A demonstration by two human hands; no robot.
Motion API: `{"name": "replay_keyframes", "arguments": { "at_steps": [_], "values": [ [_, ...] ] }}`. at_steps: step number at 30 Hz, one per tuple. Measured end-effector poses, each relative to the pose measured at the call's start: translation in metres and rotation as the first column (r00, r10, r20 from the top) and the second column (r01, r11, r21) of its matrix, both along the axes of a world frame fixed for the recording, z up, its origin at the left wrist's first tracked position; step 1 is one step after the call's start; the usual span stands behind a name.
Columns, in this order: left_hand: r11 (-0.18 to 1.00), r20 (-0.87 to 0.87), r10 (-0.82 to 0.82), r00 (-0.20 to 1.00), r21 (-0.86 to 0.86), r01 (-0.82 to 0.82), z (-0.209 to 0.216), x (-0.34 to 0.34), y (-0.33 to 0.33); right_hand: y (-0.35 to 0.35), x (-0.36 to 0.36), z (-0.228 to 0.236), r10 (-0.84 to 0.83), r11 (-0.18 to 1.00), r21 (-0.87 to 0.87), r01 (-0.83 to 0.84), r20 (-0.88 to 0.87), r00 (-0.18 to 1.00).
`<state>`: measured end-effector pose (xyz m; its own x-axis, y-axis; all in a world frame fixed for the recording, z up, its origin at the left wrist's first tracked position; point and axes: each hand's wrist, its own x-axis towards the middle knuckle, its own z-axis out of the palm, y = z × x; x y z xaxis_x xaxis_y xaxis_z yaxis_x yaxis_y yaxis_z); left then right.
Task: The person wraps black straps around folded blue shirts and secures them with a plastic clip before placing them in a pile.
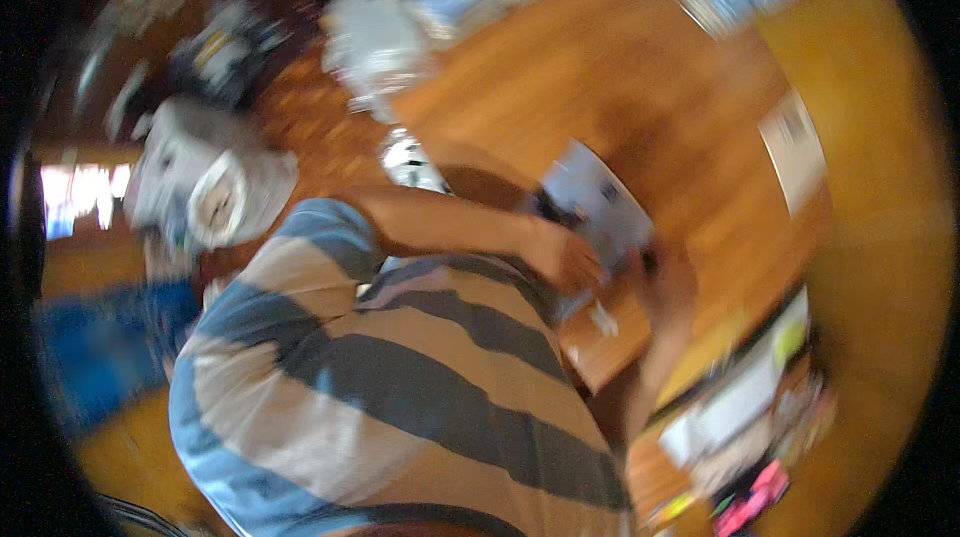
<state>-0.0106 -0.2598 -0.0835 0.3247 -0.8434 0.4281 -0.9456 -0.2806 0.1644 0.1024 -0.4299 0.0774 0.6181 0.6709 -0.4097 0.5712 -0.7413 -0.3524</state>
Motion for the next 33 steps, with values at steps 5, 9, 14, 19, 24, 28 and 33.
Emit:
{"name": "replay_keyframes", "arguments": {
  "at_steps": [5,9,14,19,24,28,33],
  "values": [
    [0.957,0.253,0.081,0.964,0.251,-0.146,0.013,0.015,-0.027,0.011,-0.014,-0.001,-0.074,0.982,0.186,0.042,0.166,0.983],
    [0.739,0.084,0.474,0.877,0.503,-0.448,0.025,0.030,-0.057,-0.020,-0.020,-0.008,-0.217,0.960,0.223,0.168,0.218,0.952],
    [0.747,-0.100,0.537,0.838,0.518,-0.417,0.042,0.046,-0.056,-0.053,-0.019,-0.042,-0.303,0.920,0.349,0.178,0.347,0.888],
    [0.885,-0.600,0.463,0.653,0.269,-0.380,0.056,0.070,-0.017,-0.065,-0.033,-0.056,-0.428,0.816,0.566,0.117,0.457,0.780],
    [0.851,-0.821,0.332,0.464,0.049,-0.522,0.037,0.074,0.002,-0.050,-0.058,-0.078,-0.433,0.671,0.611,0.420,-0.137,0.891],
    [0.813,-0.778,0.483,0.401,0.229,-0.535,0.059,0.073,-0.001,-0.043,-0.054,-0.121,-0.449,0.465,0.654,0.597,-0.407,0.796],
    [0.760,-0.779,0.458,0.427,0.094,-0.643,0.049,0.064,0.000,-0.035,-0.044,-0.122,-0.559,0.506,0.592,0.627,-0.329,0.761]
  ]
}}
